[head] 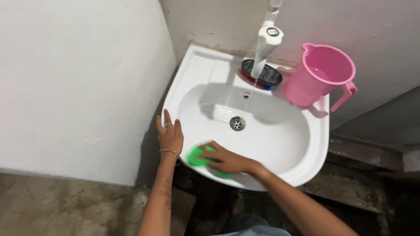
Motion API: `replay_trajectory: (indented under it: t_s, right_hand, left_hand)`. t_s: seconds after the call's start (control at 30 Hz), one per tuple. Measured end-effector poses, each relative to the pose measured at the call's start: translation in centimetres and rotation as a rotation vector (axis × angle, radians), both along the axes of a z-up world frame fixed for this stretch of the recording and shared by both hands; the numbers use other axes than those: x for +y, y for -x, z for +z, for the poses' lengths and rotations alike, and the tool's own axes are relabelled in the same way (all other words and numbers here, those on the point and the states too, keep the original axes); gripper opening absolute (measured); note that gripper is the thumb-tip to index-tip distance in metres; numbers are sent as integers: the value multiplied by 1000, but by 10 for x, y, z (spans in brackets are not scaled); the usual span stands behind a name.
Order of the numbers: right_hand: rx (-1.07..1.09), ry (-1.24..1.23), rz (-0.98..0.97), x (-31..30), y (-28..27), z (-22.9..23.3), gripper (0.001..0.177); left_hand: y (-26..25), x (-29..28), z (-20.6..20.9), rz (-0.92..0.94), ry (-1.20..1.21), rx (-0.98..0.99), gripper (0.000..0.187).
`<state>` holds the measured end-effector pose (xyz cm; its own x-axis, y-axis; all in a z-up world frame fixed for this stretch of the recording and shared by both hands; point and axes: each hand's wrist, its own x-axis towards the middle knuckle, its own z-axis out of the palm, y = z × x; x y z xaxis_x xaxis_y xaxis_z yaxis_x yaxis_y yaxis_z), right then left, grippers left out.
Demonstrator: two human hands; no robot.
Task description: The person cleans the underside and interior of a bathroom sink using a green scouring pad and water from a pink mug.
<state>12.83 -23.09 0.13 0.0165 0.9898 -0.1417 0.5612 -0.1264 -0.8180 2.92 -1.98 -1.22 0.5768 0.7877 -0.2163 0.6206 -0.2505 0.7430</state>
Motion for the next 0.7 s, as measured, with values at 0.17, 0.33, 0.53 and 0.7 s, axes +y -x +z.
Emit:
replay_trajectory:
  t_s: [0.17, 0.33, 0.53, 0.7]
  right_hand:
    - [80, 316, -15, -103, -49, 9, 30]
    - [58, 135, -138, -48, -12, 5, 42]
    - [-75, -91, -266, -2, 31, 3, 36]
    - [121, 139, -195, -109, -40, 1, 14]
  left_hand:
    - [3, -17, 19, -16, -221, 172, 68]
    - [1, -24, 19, -11, -394, 264, 83]
    - [5, -27, 15, 8, -373, 210, 84]
    - [2, -27, 9, 39, -410, 169, 82]
